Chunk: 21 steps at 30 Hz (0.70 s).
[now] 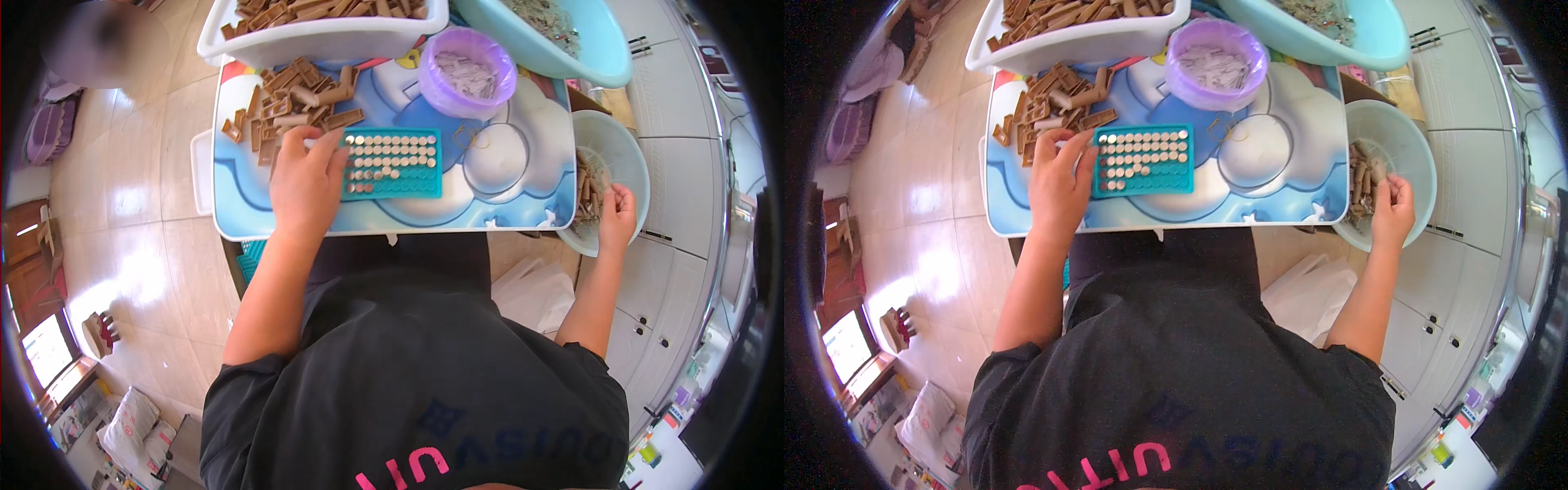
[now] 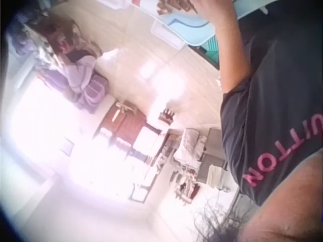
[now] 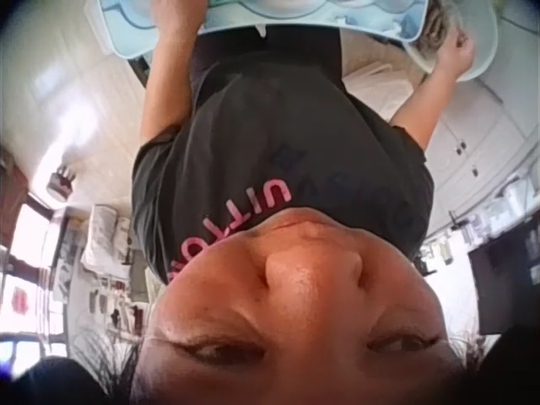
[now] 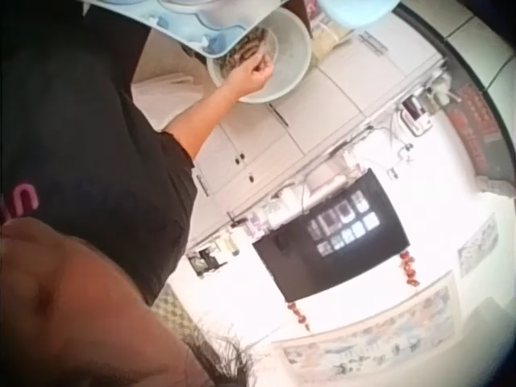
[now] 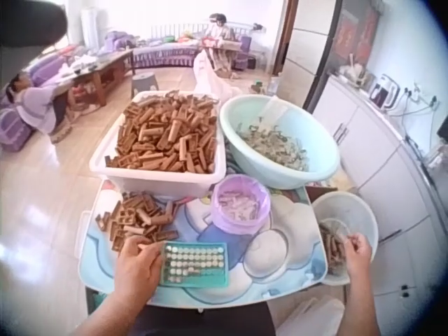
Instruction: The person assembles small brown plastic components into a teal grid tray by hand, preparing materials from a purple bowl and a white bin.
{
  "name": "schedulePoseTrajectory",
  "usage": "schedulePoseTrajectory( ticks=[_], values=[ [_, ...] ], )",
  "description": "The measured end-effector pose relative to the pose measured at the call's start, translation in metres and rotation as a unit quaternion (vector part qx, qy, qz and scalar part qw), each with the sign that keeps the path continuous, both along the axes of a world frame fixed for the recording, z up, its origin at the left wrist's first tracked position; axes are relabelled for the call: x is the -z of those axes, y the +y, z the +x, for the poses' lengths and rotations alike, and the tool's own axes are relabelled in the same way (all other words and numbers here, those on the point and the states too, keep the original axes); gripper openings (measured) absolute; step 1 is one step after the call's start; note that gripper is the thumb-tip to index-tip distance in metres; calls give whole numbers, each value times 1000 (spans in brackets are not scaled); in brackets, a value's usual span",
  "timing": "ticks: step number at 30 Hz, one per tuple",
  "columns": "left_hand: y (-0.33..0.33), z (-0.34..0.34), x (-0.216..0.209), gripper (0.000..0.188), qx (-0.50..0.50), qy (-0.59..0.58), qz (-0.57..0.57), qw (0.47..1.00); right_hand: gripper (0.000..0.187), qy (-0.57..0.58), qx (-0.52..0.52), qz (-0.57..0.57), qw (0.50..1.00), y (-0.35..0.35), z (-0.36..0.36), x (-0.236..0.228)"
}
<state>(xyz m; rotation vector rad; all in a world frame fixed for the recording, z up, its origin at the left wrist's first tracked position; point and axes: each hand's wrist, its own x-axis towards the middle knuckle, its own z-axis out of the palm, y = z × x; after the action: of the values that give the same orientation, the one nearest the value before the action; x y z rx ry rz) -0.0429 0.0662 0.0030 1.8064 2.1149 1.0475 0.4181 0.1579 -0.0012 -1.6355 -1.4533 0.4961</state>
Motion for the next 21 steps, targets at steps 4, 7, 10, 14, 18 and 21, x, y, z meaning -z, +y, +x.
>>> schedulePoseTrajectory(
  ticks=[4,7,10,14,18,21],
  values=[
    [-2,-6,9,16,-38,88,-38,995,26,-256,56,-175,949,14,28,2],
    [-8,-9,16,12,-42,28,-11,999,25,-257,50,-34,965,43,9,-29],
    [-13,-8,21,13,-49,14,24,998,28,-153,-31,20,988,96,-52,-79],
    [-13,-8,22,15,-45,8,35,998,50,-233,-244,12,941,184,-123,-103],
    [-8,-9,21,14,-17,40,47,998,93,-322,-313,-109,887,258,-167,-74],
    [-8,-9,19,12,-24,38,44,998,82,-416,-283,-160,849,270,-204,-45]
  ],
)
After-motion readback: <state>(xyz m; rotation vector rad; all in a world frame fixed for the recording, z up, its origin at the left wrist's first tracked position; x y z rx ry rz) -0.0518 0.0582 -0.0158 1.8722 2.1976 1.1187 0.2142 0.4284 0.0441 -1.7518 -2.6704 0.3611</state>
